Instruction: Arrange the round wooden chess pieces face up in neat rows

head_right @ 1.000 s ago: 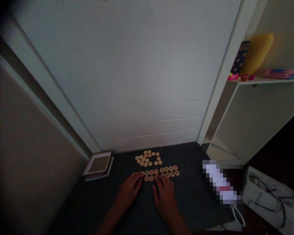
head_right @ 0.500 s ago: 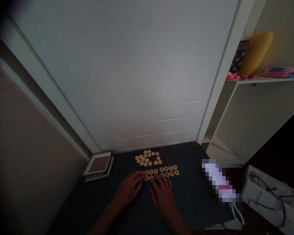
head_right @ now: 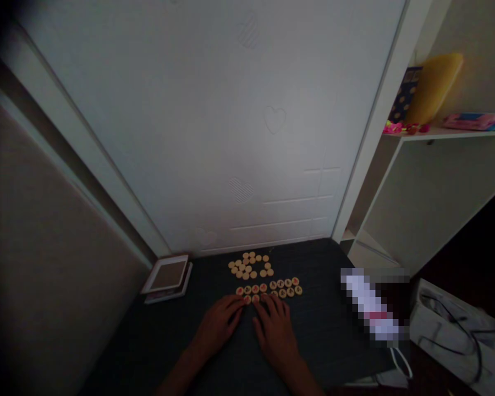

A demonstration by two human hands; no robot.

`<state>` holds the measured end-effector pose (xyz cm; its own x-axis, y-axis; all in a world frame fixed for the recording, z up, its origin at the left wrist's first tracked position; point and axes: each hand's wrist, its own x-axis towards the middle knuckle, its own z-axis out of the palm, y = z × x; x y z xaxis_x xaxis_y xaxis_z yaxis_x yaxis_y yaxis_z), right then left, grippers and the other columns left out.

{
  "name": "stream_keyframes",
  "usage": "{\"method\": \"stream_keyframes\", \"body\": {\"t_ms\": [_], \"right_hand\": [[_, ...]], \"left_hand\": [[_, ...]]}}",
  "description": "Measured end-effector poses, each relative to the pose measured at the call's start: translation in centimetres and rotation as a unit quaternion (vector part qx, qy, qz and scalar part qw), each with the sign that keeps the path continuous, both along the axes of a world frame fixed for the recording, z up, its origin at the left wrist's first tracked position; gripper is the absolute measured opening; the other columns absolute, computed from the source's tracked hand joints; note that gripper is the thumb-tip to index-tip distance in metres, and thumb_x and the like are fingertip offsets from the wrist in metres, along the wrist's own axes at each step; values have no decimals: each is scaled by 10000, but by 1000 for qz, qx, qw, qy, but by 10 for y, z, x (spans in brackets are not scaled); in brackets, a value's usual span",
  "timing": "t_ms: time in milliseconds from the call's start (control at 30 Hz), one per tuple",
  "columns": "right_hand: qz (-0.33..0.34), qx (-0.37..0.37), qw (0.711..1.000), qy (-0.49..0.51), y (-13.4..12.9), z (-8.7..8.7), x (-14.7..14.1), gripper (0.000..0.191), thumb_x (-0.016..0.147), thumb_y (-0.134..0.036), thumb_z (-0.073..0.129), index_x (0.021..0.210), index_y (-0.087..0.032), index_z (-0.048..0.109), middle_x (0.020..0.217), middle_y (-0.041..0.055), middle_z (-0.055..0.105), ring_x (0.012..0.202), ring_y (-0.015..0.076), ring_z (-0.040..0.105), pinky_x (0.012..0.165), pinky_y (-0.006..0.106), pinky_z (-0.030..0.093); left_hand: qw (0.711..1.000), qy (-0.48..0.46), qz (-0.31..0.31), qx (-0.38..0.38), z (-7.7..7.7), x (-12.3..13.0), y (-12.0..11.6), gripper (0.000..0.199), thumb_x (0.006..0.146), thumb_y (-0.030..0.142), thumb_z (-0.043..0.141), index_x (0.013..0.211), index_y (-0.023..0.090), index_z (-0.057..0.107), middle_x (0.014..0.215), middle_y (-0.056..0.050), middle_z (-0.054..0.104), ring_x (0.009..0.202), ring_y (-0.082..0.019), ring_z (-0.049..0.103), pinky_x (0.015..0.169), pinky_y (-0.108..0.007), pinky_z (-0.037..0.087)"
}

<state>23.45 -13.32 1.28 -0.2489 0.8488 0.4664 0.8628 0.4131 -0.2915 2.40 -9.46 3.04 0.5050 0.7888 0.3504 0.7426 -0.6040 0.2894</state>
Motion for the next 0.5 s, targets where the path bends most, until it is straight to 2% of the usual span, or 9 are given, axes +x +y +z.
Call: {"method": "stream_keyframes", "body": {"t_ms": [133,267,500], "right_hand": [[3,-7,1000,2,0,1,1,432,979,-287,525,1409,-325,511,1352,72,600,1272,296,519,1016,498,447],[-1,-10,1000,7,0,0,1,429,982,-295,519,1410,-317,505,1355,70,597,1283,290,511,1027,491,442],[-3,-9,1000,20,0,-3,1,436,993,-298,508,1429,-299,481,1351,76,603,1287,294,511,1039,500,434]], "left_hand": [[1000,-14,9,1,0,-1,1,335,949,151,526,1227,297,644,1232,-41,688,1116,-236,668,981,-420,564],[999,-37,32,5,4,-8,13,312,976,204,508,1259,291,607,1240,-43,668,1131,-222,653,998,-398,551],[995,-18,96,36,8,-32,68,339,993,204,452,1307,250,572,1323,-61,630,1228,-230,587,1077,-425,478]]}}
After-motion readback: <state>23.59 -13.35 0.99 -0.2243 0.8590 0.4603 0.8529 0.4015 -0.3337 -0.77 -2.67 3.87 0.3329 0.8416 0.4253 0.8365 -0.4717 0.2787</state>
